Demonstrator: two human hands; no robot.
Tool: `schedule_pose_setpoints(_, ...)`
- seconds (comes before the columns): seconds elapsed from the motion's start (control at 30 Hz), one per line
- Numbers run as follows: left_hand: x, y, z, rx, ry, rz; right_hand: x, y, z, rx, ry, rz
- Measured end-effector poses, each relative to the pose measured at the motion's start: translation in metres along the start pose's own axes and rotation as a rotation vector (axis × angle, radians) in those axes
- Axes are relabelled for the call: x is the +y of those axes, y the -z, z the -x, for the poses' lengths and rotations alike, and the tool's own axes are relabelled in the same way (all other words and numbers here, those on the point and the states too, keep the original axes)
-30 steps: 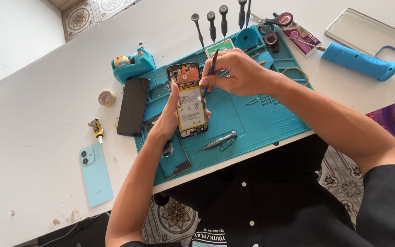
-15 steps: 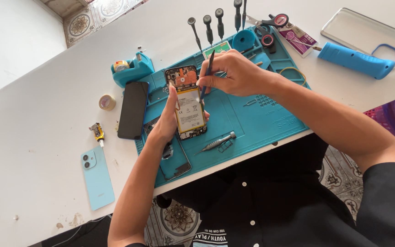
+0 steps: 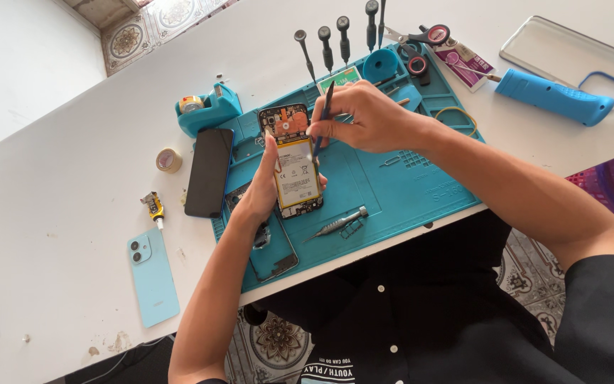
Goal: The person holds an opened smartphone in one hand and uses a thin pry tool to work around the battery inside the phone, prying it loose from the frame. They rotate the phone to reach different edges and continue lifting the battery away from the housing.
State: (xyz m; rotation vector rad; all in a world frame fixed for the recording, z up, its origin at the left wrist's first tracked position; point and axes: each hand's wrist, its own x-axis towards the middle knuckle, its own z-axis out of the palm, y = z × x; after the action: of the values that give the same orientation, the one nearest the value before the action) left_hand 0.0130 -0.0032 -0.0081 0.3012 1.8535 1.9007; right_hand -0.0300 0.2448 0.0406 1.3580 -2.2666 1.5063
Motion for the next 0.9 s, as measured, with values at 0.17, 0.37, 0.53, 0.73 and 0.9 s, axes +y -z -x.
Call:
schedule_pose_setpoints(0.17,0.0007,-0.0001,0.0005,-0.024,-0.010,-0.018,-0.0022,-0.0017,0.0008,0.020,0.002,0.026)
schedule_pose_setpoints(0.37,0.0003,-0.0010,0.0009,-0.024,-0.018,-0.002,-0.0025,0.0005,0.0001,0.039,-0.016,-0.035)
schedule_pose_setpoints(0.53,0.0039,-0.0012,0.0008,-0.023,-0.001,-0.032,-0.0014,0.0011,0.0000,0.028,-0.015,-0.016)
schedule_pose_setpoints(0.73,0.0086,-0.0049,0.0037,-0.004,0.017,-0.020,-0.0004,0.0026,-0.0018,0.003,-0.022,-0.050)
schedule_pose_setpoints(0.9,0.0069,-0.0041,0.0020,-0.020,-0.003,-0.041,-0.0020,0.0034,-0.0003,0.021,-0.076,-0.093)
